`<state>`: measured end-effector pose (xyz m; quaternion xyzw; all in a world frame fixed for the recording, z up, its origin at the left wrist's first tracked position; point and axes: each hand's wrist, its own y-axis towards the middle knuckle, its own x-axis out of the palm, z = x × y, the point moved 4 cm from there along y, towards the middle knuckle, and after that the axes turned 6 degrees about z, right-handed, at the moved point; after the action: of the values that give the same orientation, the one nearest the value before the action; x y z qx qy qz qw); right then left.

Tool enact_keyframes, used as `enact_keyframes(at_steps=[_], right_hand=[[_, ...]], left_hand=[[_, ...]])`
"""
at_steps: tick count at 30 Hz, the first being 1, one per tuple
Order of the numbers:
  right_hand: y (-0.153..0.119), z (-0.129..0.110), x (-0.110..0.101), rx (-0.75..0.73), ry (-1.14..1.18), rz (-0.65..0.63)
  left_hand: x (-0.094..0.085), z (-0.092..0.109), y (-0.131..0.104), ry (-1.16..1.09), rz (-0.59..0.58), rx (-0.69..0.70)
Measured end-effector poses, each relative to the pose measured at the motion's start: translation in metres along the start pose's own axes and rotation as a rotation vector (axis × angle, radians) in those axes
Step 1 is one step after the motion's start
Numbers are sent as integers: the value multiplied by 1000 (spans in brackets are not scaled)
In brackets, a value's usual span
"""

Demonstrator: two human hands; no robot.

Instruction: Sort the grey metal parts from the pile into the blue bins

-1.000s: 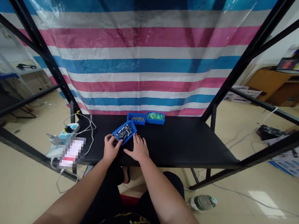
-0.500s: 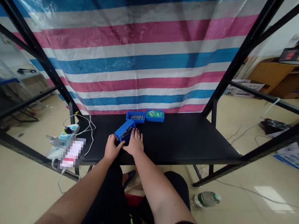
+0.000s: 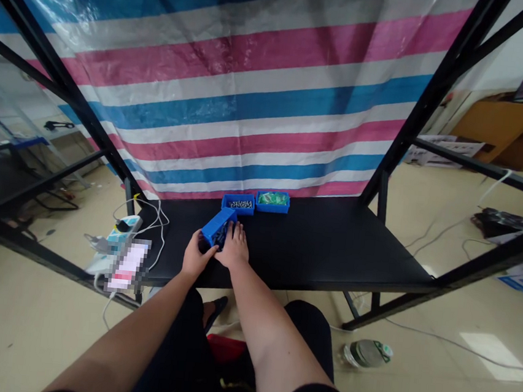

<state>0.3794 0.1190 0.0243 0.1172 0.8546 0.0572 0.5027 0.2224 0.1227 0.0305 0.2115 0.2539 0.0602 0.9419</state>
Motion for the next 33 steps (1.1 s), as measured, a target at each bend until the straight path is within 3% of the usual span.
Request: enact_keyframes(at_steps=[7,16,24,33], right_hand=[[1,2,1,11,13,23],[-1,2,-2,-4,20,71],[-1,4,-3,-21,21,72],[-2,2,-8,-21,33,52]], left_hand=[[1,2,1,1,-14,115],[-7,-7,1,-71,85,26],[-7,-5,3,-57,80,128],[-11,-7,3,-169,124,-12]])
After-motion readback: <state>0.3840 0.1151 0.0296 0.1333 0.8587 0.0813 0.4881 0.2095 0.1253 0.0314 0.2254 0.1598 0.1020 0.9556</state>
